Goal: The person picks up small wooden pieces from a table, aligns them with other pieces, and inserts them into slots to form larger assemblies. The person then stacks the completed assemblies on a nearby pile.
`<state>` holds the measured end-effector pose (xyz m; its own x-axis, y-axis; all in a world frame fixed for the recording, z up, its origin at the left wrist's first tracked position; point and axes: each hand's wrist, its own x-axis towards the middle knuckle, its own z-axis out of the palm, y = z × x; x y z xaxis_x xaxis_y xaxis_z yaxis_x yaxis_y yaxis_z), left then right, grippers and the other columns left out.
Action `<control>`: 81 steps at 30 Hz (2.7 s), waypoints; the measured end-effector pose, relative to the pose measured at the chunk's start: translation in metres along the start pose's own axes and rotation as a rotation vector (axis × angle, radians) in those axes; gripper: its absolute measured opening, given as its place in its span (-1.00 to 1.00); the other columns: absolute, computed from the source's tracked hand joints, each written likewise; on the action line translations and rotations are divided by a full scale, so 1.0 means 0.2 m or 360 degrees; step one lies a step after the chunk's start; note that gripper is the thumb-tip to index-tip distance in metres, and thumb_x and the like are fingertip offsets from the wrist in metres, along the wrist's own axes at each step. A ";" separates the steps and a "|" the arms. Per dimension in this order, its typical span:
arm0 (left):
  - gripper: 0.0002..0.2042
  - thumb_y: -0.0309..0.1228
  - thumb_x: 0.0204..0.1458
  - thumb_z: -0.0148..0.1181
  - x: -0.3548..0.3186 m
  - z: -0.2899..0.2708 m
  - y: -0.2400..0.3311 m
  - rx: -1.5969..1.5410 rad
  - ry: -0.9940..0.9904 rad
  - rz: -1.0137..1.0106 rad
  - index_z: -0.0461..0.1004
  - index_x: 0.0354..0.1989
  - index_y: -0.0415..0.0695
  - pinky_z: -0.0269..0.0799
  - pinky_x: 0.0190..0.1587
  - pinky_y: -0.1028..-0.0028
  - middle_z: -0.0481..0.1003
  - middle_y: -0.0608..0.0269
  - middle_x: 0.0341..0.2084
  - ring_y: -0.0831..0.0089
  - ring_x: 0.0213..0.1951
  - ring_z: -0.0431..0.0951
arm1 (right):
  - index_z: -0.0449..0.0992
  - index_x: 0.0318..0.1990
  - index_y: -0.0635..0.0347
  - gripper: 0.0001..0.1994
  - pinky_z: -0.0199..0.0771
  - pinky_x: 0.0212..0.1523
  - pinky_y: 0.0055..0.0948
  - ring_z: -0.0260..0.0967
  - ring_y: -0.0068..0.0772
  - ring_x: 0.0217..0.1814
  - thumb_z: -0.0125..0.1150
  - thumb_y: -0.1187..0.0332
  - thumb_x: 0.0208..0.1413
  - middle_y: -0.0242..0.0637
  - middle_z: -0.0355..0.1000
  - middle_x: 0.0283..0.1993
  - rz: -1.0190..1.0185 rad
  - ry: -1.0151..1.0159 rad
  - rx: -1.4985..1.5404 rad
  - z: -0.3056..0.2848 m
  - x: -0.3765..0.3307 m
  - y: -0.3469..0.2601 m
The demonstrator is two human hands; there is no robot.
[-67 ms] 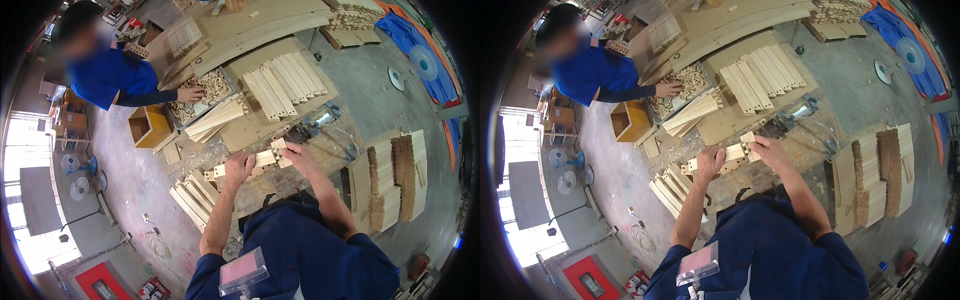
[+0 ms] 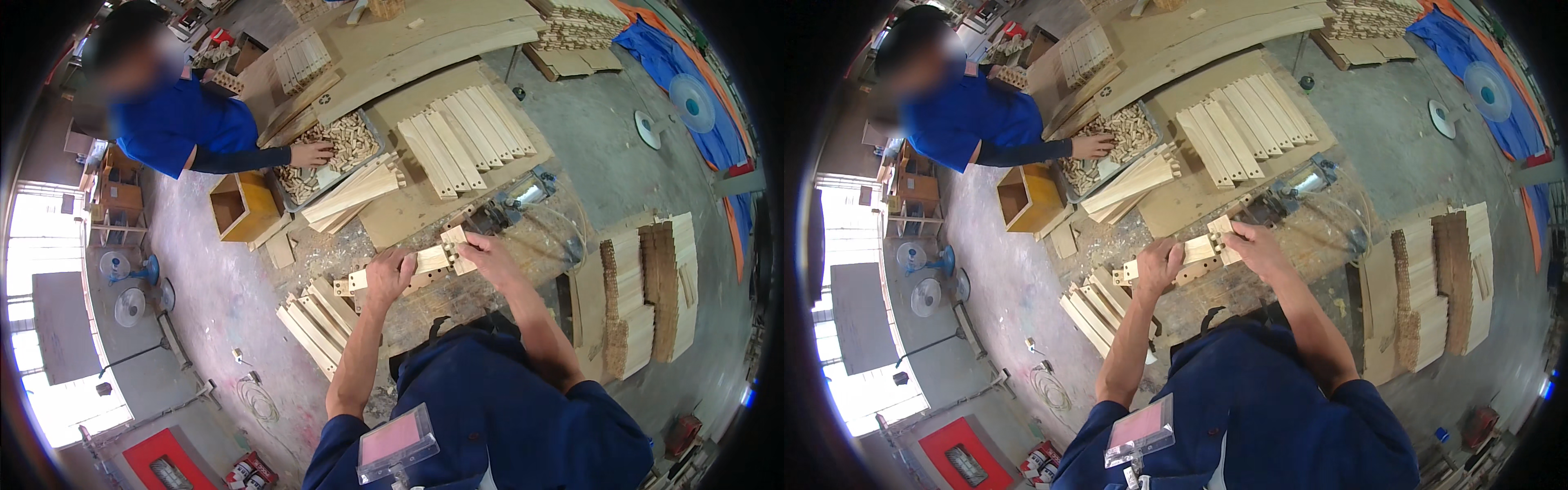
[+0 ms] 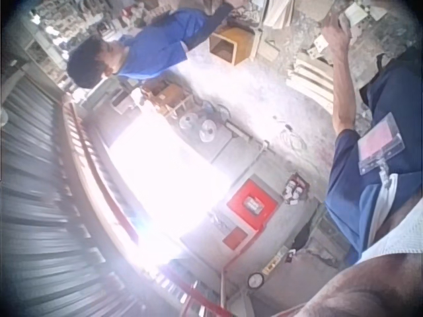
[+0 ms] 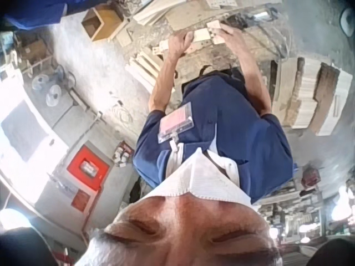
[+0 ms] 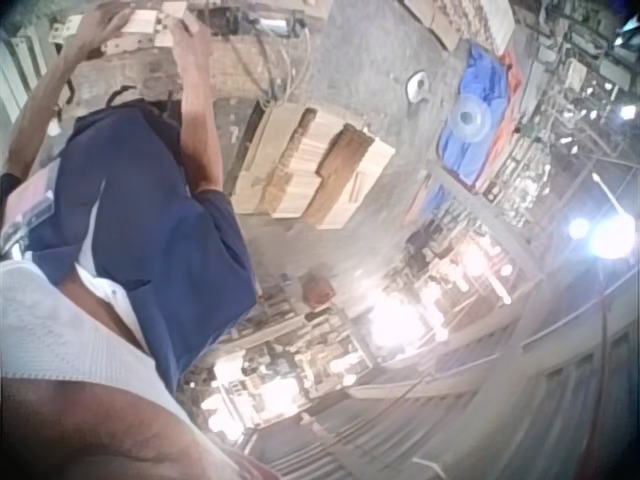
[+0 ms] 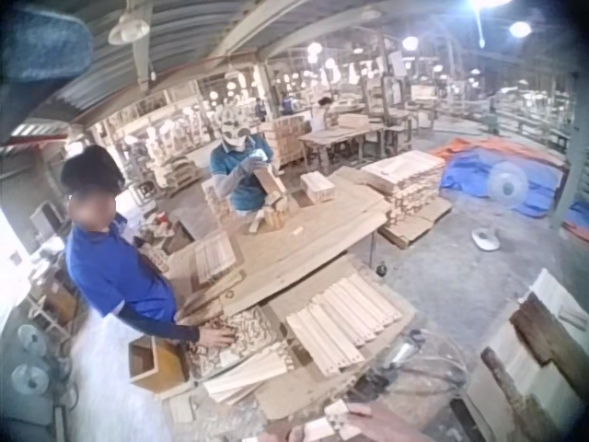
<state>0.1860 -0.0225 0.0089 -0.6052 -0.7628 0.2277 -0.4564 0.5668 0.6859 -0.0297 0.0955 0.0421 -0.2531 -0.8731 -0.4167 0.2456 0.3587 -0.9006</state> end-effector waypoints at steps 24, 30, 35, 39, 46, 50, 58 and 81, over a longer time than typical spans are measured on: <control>-0.23 -0.33 -0.11 0.40 0.68 -0.03 -0.54 0.0876 -0.0195 -0.0257 0.23 0.35 -0.10 0.03 0.33 -0.15 0.26 -0.10 0.25 -0.06 0.33 0.19 | 0.54 0.03 0.14 -0.60 0.44 0.07 -0.23 0.50 -0.21 -0.01 0.38 0.34 -0.02 -0.14 0.55 -0.08 0.0233 0.0285 -0.0986 -0.87 1.49 -0.45; -0.21 -0.28 -0.17 0.45 0.69 -0.13 -0.80 0.0779 -0.0614 -0.0372 0.26 0.32 -0.08 -0.01 0.35 -0.12 0.27 -0.06 0.25 -0.06 0.34 0.16 | 0.58 0.00 0.02 -0.64 0.42 0.15 -0.21 0.42 -0.07 0.14 0.34 0.25 0.00 -0.05 0.49 0.06 0.0149 0.0092 -0.1386 -0.81 1.83 -0.21; -0.24 -0.27 -0.08 0.41 0.72 -0.05 -0.58 0.0736 -0.0375 -0.0216 0.22 0.34 -0.16 -0.01 0.39 -0.04 0.24 -0.17 0.27 -0.10 0.36 0.14 | 0.52 0.10 -0.01 -0.65 0.43 0.14 -0.13 0.41 0.00 0.15 0.19 0.33 0.12 -0.04 0.48 0.10 0.0134 0.0312 -0.1679 -0.80 1.78 -0.08; -0.43 -0.30 0.09 0.29 0.63 0.17 -0.31 0.0103 -0.0066 -0.0295 0.32 0.25 -0.28 0.38 0.21 0.12 0.39 -0.26 0.13 -0.12 0.17 0.44 | 0.44 0.20 0.06 -0.58 0.46 0.13 -0.14 0.44 -0.01 0.12 0.17 0.31 0.17 -0.05 0.49 0.08 0.0015 0.0550 -0.1604 -0.87 1.64 -0.06; -0.32 -0.16 0.18 0.16 0.63 0.68 -0.20 -0.0615 -0.0362 -0.1267 0.12 0.38 -0.29 0.41 0.17 0.21 0.32 -0.23 0.23 -0.04 0.17 0.46 | 0.36 0.25 0.32 -0.42 0.44 0.20 -0.16 0.37 -0.04 0.23 0.27 0.23 0.10 0.11 0.39 0.17 0.0145 0.0663 -0.1512 -0.62 1.35 -0.12; -0.23 -0.07 0.18 0.12 0.75 0.87 -0.26 -0.0715 -0.0250 -0.1348 0.00 0.43 -0.28 0.32 0.23 0.23 0.28 -0.22 0.27 0.00 0.26 0.36 | 0.19 0.35 0.22 -0.23 0.41 0.23 -0.15 0.30 0.11 0.28 0.39 0.15 0.02 0.16 0.28 0.26 0.0449 0.0347 -0.1885 -0.65 1.26 -0.04; -0.22 -0.15 0.16 0.16 0.92 0.94 -0.39 -0.1218 -0.0097 -0.1628 -0.03 0.45 -0.29 0.24 0.26 0.31 0.25 -0.17 0.29 0.10 0.23 0.35 | -0.12 0.46 0.11 0.16 0.40 0.16 -0.05 0.32 0.13 0.28 0.62 0.16 -0.26 0.23 0.00 0.42 0.0340 -0.0258 -0.2587 -0.56 1.17 0.03; -0.30 -0.31 0.10 0.25 0.82 0.77 -0.15 -0.0350 -0.0036 -0.0646 0.11 0.39 -0.25 0.21 0.32 0.25 0.19 -0.12 0.33 0.06 0.34 0.20 | 0.06 0.40 0.09 -0.04 0.53 0.00 -0.10 0.48 0.03 0.07 0.54 0.20 -0.16 -0.07 0.25 0.34 0.0139 0.0009 -0.2346 -0.66 1.21 -0.04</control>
<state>0.0004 -0.1176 -0.0807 -0.4215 -0.9009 -0.1031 -0.5119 0.1425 0.8471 -0.2163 -0.0754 -0.0687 -0.2920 -0.8315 -0.4725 -0.8909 0.4162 -0.1818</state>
